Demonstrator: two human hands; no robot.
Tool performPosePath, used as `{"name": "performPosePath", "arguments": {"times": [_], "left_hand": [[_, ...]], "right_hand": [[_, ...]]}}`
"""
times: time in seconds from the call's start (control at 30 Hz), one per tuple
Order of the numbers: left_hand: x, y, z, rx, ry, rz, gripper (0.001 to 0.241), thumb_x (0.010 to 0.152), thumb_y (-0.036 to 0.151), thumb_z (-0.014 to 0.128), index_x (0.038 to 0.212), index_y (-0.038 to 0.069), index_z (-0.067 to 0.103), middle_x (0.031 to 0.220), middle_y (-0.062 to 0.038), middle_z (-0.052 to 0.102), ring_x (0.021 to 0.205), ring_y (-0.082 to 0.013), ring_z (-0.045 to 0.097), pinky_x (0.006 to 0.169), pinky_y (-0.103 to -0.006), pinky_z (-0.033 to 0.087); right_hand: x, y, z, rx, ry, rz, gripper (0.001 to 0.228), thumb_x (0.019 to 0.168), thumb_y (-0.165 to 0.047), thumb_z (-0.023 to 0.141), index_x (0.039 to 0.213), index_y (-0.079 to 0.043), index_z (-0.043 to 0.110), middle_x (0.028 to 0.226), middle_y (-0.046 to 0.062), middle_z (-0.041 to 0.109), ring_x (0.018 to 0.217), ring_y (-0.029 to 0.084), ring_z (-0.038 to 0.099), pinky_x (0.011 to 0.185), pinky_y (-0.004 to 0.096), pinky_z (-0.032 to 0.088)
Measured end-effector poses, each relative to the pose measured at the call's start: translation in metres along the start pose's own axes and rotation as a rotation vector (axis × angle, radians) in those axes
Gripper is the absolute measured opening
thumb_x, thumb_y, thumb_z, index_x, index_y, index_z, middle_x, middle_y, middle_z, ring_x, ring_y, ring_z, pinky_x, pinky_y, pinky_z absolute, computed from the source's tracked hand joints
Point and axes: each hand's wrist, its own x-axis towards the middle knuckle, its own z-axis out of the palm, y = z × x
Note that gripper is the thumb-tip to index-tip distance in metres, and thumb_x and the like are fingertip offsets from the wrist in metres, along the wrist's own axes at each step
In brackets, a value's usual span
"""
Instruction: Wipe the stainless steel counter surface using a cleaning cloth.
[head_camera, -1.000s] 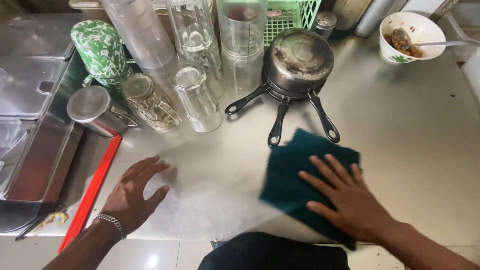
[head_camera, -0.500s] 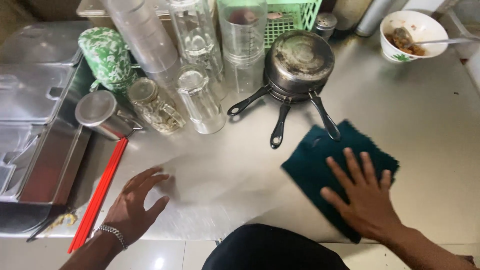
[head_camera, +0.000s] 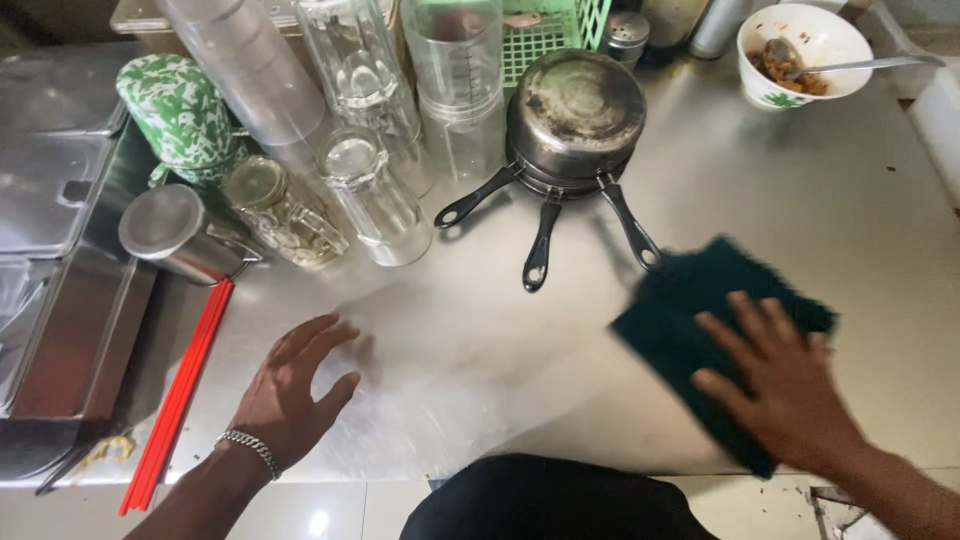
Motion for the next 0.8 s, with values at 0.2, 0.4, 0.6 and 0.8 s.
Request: {"name": "performPosePath", "arguments": {"times": [0.2, 0.4, 0.6, 0.8], "left_hand": [[-0.015, 0.003, -0.003, -0.028, -0.017, -0.046, 0.056, 0.076, 0.021, 0.080, 0.130, 0.019, 0.064, 0.147, -0.012, 0.055, 0.136, -0.0334, 0.051, 0.109, -0.0480, 0.045], [-0.016, 0.002, -0.002, -0.005, -0.114, -0.085, 0.060, 0.076, 0.021, 0.080, 0.134, 0.023, 0.064, 0.150, -0.007, 0.052, 0.138, -0.0320, 0.050, 0.110, -0.0471, 0.044], [-0.005, 0.006, 0.000, 0.063, -0.128, -0.145, 0.071, 0.071, 0.033, 0.086, 0.137, 0.027, 0.062, 0.157, -0.003, 0.045, 0.139, -0.0294, 0.046, 0.112, -0.0468, 0.043], [-0.004, 0.010, -0.004, 0.124, -0.226, -0.201, 0.081, 0.072, 0.043, 0.086, 0.145, 0.030, 0.055, 0.161, -0.003, 0.035, 0.142, -0.0287, 0.038, 0.114, -0.0472, 0.039]], "right_hand": [[0.014, 0.029, 0.040, -0.056, 0.327, 0.061, 0.092, 0.080, -0.082, 0.031, 0.159, -0.035, 0.022, 0.170, 0.010, 0.001, 0.149, 0.039, 0.000, 0.108, 0.074, 0.000], [0.008, -0.095, -0.014, 0.037, 0.166, -0.051, 0.089, 0.085, -0.077, 0.037, 0.161, -0.036, 0.021, 0.172, 0.011, -0.003, 0.154, 0.044, -0.007, 0.108, 0.078, -0.004], [0.002, -0.142, -0.050, 0.081, 0.121, -0.376, 0.079, 0.093, -0.071, 0.041, 0.162, -0.036, 0.026, 0.173, 0.009, 0.001, 0.156, 0.041, -0.006, 0.111, 0.076, -0.002], [0.007, -0.057, -0.028, 0.024, 0.004, -0.114, 0.083, 0.087, -0.075, 0.040, 0.161, -0.040, 0.025, 0.174, 0.005, -0.002, 0.156, 0.037, -0.007, 0.111, 0.073, -0.002]]}}
